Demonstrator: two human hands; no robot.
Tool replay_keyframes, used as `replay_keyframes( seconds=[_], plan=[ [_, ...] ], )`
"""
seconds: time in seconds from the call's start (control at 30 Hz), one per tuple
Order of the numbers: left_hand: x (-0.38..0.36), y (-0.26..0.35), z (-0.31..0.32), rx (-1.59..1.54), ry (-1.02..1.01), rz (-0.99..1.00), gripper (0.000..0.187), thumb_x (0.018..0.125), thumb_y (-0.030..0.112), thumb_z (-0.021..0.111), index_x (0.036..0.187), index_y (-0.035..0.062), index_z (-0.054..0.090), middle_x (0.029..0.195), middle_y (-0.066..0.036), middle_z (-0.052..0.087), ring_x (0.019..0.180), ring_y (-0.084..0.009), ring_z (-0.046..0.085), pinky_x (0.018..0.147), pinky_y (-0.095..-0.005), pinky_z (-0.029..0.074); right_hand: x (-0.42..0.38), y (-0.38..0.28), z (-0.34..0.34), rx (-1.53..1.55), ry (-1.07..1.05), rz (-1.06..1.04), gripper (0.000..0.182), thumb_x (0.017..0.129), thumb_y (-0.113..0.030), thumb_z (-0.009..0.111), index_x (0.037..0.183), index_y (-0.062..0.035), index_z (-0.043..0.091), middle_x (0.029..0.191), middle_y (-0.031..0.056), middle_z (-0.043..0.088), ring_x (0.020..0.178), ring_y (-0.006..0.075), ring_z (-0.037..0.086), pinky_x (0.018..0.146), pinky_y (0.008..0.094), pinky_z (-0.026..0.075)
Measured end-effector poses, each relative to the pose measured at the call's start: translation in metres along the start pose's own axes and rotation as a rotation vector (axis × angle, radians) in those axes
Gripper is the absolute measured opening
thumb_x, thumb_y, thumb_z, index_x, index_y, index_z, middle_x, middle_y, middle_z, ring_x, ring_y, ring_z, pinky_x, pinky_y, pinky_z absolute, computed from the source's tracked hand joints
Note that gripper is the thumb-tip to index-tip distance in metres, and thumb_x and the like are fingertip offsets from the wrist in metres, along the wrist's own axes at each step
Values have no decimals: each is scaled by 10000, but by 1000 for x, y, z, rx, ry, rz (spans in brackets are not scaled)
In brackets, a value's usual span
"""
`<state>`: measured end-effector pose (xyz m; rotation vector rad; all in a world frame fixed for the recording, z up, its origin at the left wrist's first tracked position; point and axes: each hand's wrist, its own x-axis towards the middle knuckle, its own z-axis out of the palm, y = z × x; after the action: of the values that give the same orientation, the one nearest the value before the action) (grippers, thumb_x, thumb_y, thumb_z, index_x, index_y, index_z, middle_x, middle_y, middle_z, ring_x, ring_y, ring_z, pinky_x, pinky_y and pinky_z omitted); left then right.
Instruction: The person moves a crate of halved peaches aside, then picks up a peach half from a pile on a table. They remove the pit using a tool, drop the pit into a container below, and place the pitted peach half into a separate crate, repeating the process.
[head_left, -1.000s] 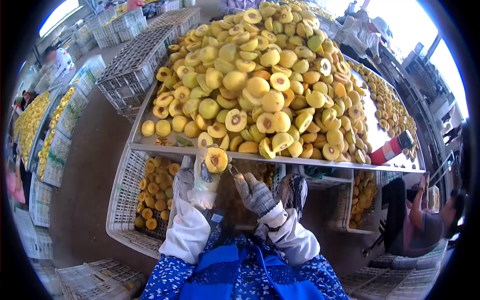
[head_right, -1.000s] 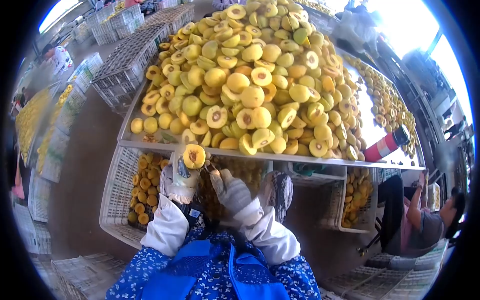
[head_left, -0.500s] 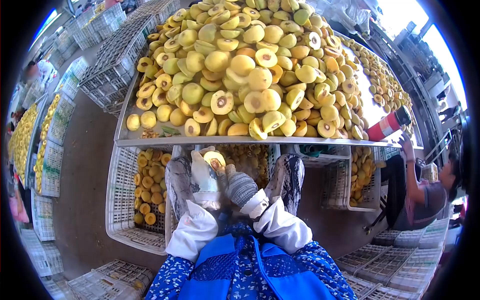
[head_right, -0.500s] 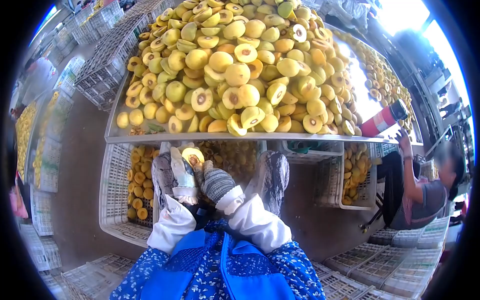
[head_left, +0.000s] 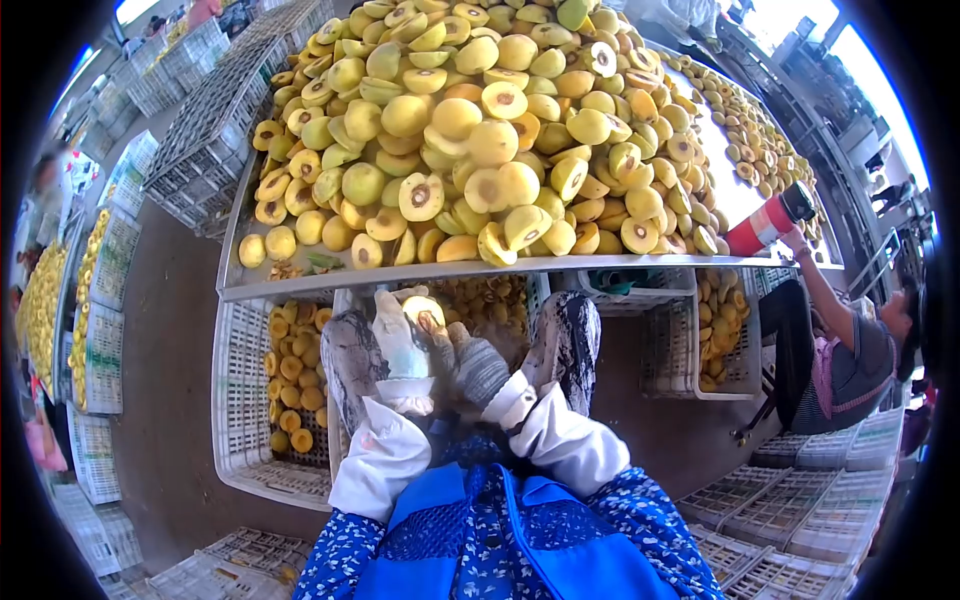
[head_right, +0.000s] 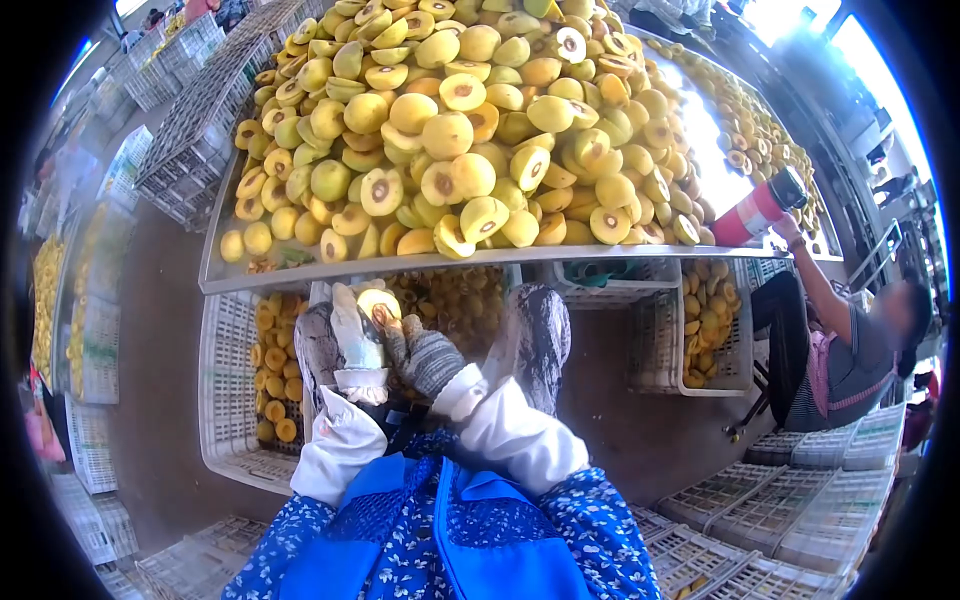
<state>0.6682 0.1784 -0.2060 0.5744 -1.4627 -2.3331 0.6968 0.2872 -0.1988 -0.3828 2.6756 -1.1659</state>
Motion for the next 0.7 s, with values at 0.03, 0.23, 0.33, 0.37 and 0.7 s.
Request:
replay_keyframes(
  seconds=[0.03,0.23,0.33,0.37,0.7],
  plan=[
    [0,0,1,-48,6,-9,544,952,455,378,871,-32,606,765,-84,620,627,-155,569,591,-271,495,-2,-8,0,10,51,14,334,948,-338,323,984,-39,466,796,255,569,678,433,576,612,530,441],
    [-1,-4,-3,-30,54,42,539,950,470,384,861,-15,599,772,-80,610,633,-157,564,593,-267,487,-4,-21,-5,-40,-59,142,356,934,-368,357,1003,-30,444,797,267,589,741,433,587,672,525,447],
    [4,-13,-9,-22,72,-28,539,949,477,381,860,-7,599,764,-73,604,640,-152,559,602,-264,484,0,-19,-9,-61,-146,202,385,918,-390,389,1014,-21,431,786,288,600,774,440,590,713,523,445],
    [2,-12,-9,-11,64,-36,540,948,481,380,861,-5,600,760,-70,601,638,-149,556,603,-263,483,0,-17,-8,-76,-164,189,396,912,-398,399,1016,-18,427,784,295,601,783,443,591,725,523,443],
    [-6,-7,-13,138,-91,-71,476,958,383,406,813,-22,610,732,-100,632,586,-138,564,546,-259,470,2,43,20,251,-135,-49,339,909,-352,462,933,-20,522,787,240,623,744,396,604,665,460,469]
  ],
)
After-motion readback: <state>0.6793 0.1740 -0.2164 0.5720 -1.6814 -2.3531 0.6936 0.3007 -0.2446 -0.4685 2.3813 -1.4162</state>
